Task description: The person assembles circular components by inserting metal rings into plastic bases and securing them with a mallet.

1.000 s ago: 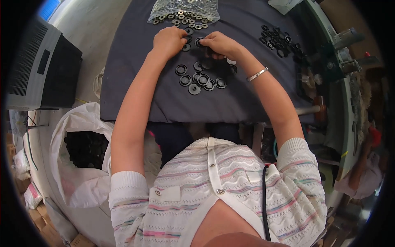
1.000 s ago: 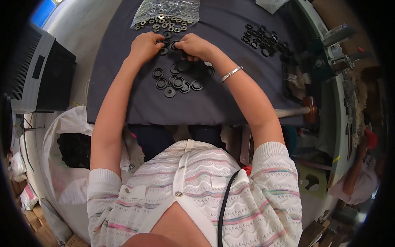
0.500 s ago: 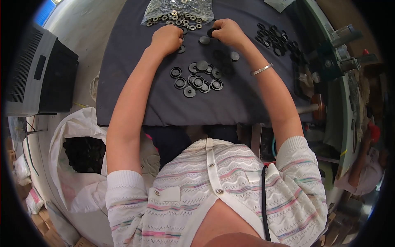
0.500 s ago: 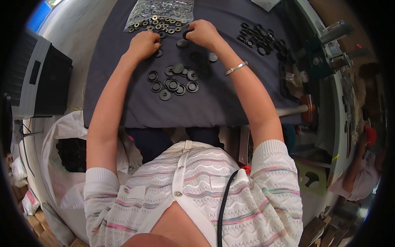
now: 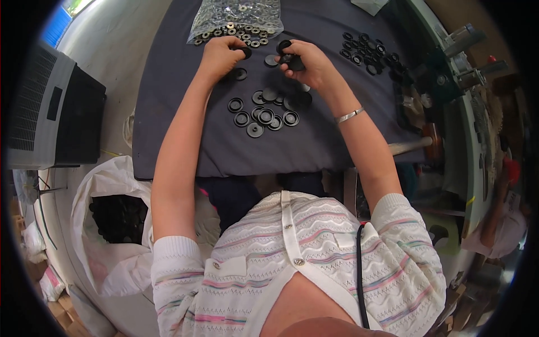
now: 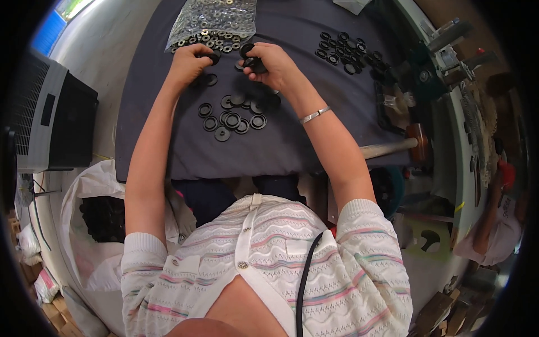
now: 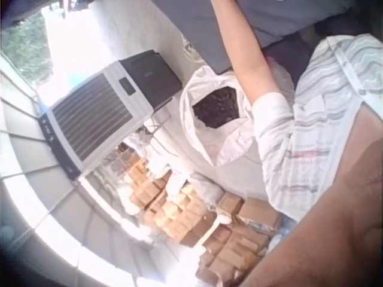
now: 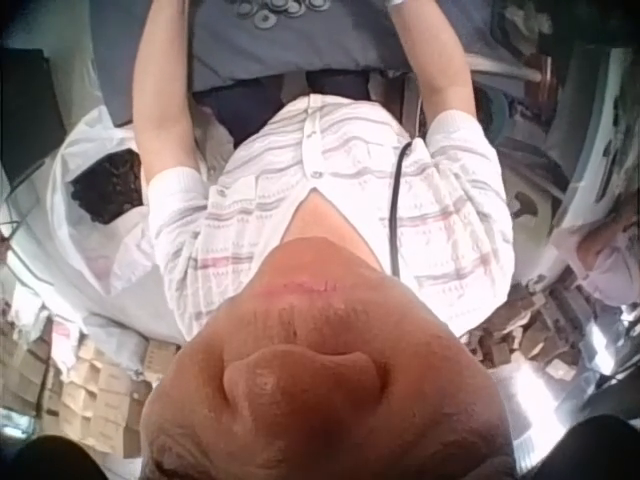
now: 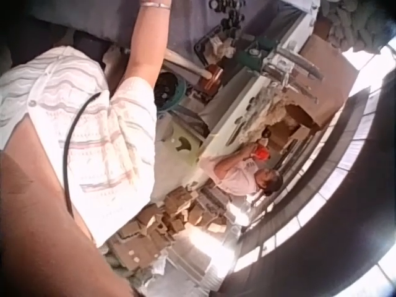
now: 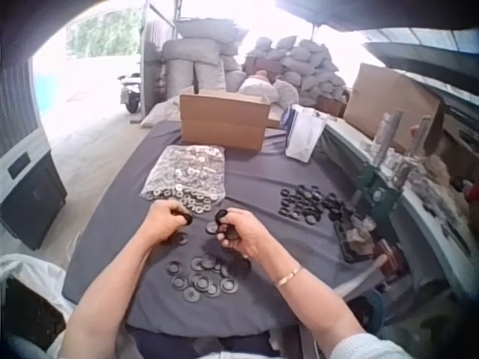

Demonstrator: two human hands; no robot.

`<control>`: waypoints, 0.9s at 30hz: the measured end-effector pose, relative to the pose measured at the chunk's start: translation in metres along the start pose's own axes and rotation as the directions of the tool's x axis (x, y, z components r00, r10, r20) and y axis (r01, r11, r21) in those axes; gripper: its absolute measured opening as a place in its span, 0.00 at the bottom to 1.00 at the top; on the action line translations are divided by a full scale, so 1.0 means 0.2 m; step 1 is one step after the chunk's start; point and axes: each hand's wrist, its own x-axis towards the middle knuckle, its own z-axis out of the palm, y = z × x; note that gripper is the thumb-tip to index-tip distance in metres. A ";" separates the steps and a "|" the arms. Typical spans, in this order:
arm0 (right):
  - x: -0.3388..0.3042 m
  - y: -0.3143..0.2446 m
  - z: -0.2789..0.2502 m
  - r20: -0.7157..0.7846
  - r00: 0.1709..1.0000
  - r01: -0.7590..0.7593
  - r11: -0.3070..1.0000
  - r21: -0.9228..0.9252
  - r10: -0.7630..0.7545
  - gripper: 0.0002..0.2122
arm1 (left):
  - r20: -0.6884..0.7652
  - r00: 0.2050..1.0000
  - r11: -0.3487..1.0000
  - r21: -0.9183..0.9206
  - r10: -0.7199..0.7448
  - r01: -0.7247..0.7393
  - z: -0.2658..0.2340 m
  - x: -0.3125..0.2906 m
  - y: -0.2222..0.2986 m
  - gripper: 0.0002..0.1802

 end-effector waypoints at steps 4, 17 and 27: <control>-0.17 0.10 -0.01 0.125 0.988 0.049 0.963 0.265 -0.085 0.08 | 0.164 0.960 0.482 -0.838 -0.227 0.257 0.02 -0.17 0.23 0.09; -0.82 0.42 -0.03 -0.166 0.983 0.179 0.647 0.741 -0.082 0.16 | -0.254 0.879 0.859 -0.225 0.404 -0.460 0.57 -0.73 0.78 0.05; -1.42 0.78 -0.35 -0.610 0.774 0.503 0.422 0.755 0.169 0.18 | 0.154 0.619 0.634 -0.299 0.770 -0.713 1.10 -1.10 0.97 0.17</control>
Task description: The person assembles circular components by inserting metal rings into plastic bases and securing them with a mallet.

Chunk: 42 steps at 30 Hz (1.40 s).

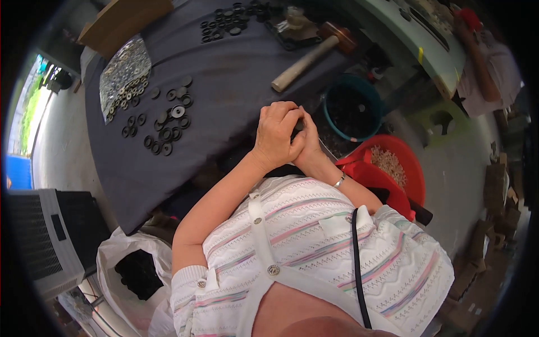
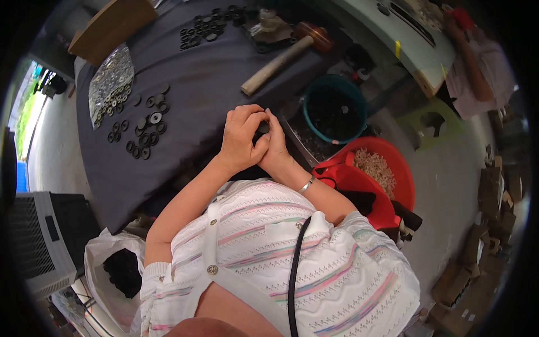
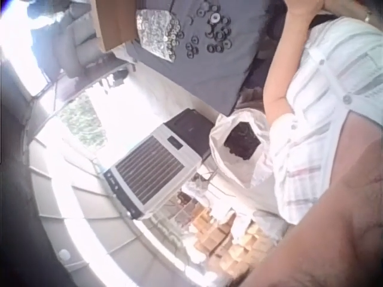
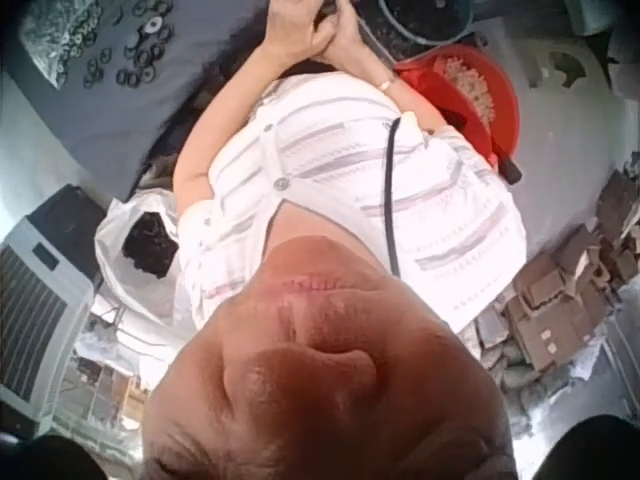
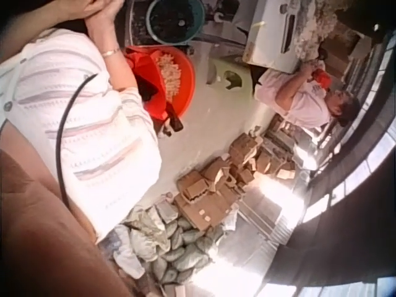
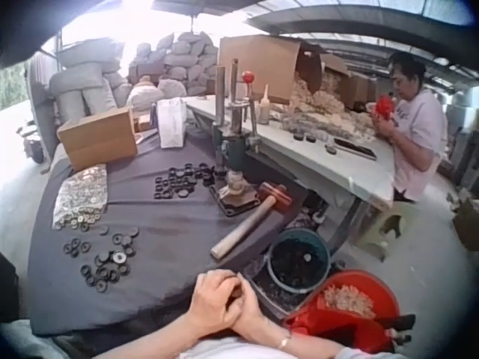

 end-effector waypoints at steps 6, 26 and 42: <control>0.04 -0.21 -0.25 0.024 0.972 0.225 0.958 0.175 -0.233 0.15 | 0.285 0.958 0.986 -0.166 0.030 0.018 0.31 0.01 0.03 0.35; 0.40 -0.80 -0.10 0.279 0.592 0.800 0.512 -0.312 -0.756 0.15 | 0.206 0.818 0.733 -0.366 -0.537 0.573 -0.51 -0.27 -0.06 0.13; 0.54 0.64 1.03 0.809 0.166 0.912 -0.399 0.091 0.564 0.13 | -0.570 0.715 0.693 0.319 -0.405 0.647 -1.15 -0.61 -0.32 0.09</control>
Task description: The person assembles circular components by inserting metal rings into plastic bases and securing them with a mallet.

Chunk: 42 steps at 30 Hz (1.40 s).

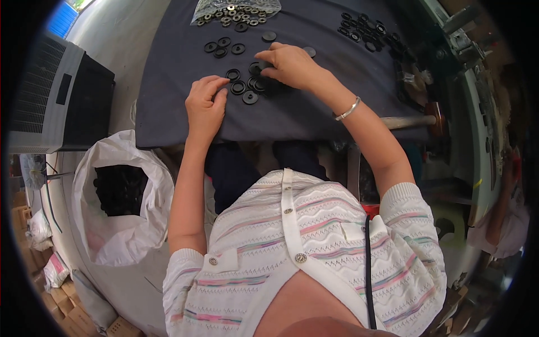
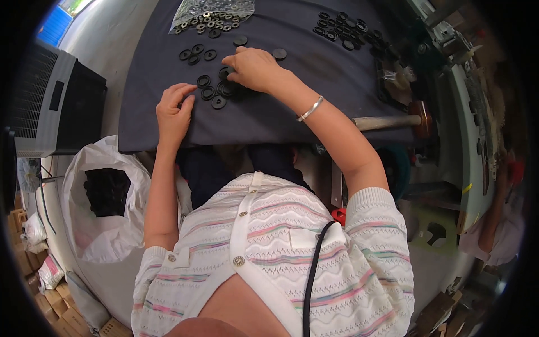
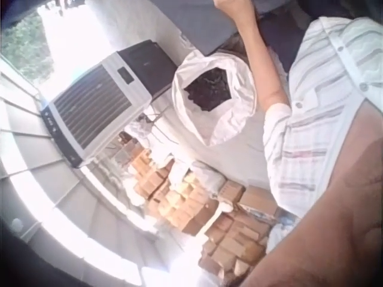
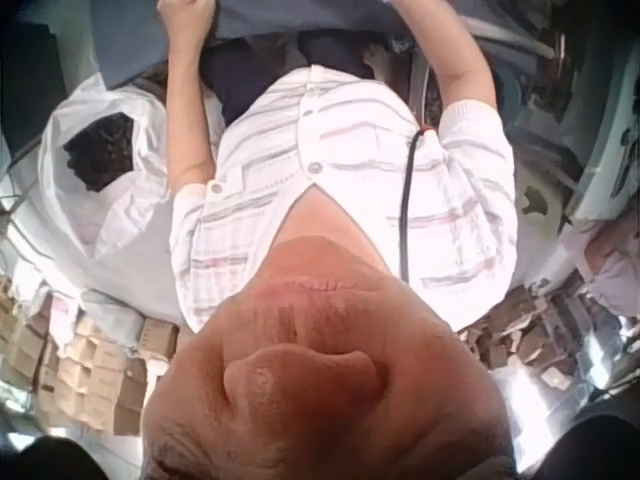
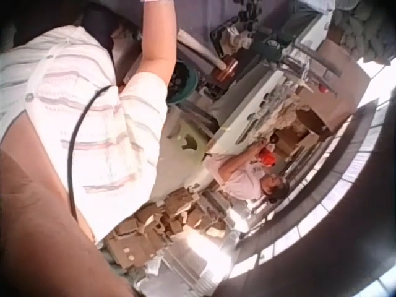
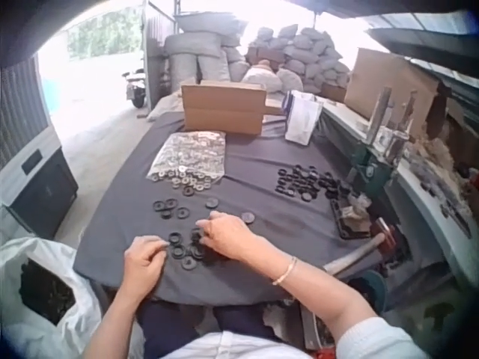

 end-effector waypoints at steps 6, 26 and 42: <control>0.09 0.10 0.12 0.236 0.970 0.005 0.972 -0.236 0.052 0.13 | 0.201 0.977 0.979 0.172 0.072 -0.107 0.04 0.02 -0.04 0.10; 0.25 0.09 0.05 0.345 0.843 -0.533 0.557 0.637 0.412 0.09 | 0.213 0.875 0.651 -0.598 -0.434 0.468 -0.05 0.01 -0.08 0.06; 0.07 -0.01 0.02 0.131 0.991 -0.036 0.998 0.060 0.028 0.14 | 0.301 0.928 0.868 0.494 -0.222 0.047 0.06 0.15 -0.11 0.18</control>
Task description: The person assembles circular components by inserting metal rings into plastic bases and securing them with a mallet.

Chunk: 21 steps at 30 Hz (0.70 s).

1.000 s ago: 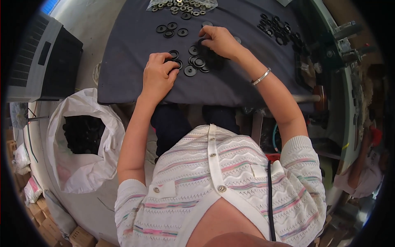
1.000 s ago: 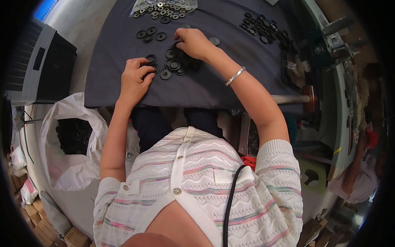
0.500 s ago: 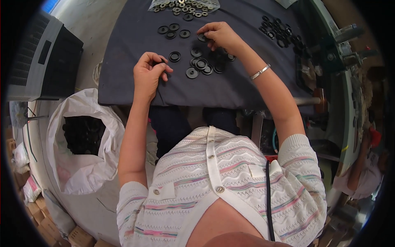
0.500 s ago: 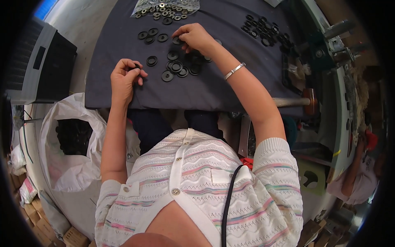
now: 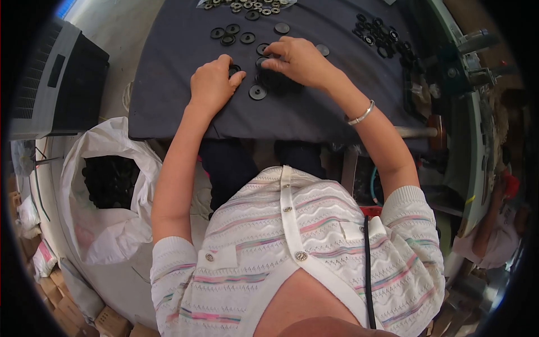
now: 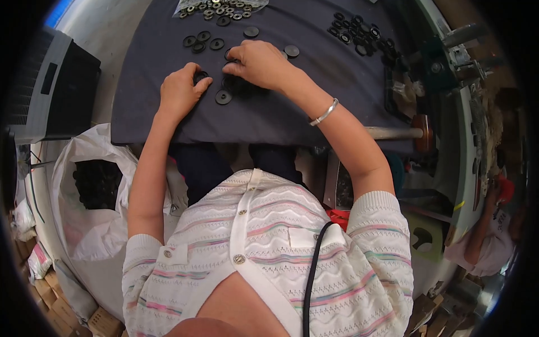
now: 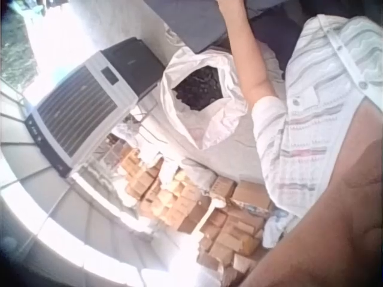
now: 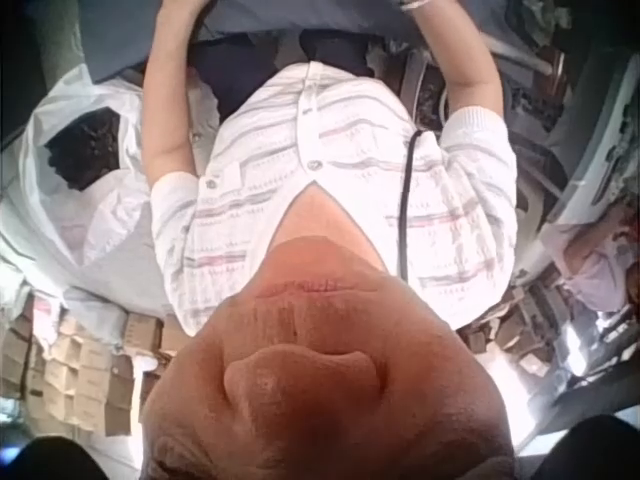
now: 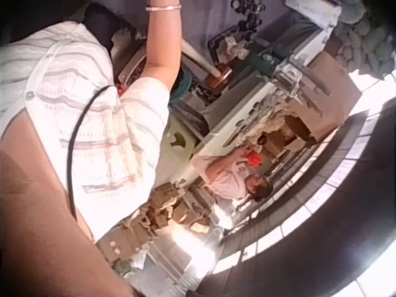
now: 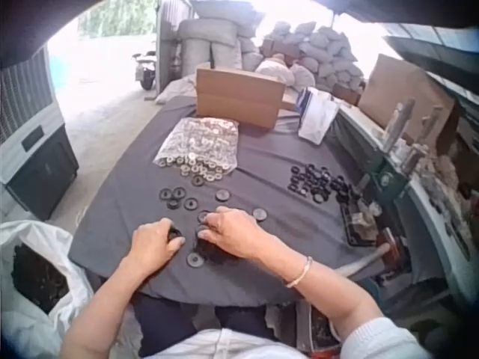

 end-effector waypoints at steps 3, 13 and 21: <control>-0.10 -0.11 0.01 0.136 0.990 0.054 0.991 -0.126 -0.037 0.16 | 0.016 0.996 0.867 -0.490 -0.093 0.089 0.00 0.00 -0.08 0.15; 0.04 -0.08 0.02 -0.074 0.995 0.072 0.997 -0.031 -0.074 0.14 | 0.131 0.982 0.372 -0.912 -0.133 0.172 -0.02 -0.18 0.09 0.06; 0.30 -0.14 0.18 0.246 0.966 0.125 0.976 -0.179 -0.079 0.16 | -0.046 0.995 0.989 -0.126 -0.086 0.080 0.01 -0.22 0.27 0.16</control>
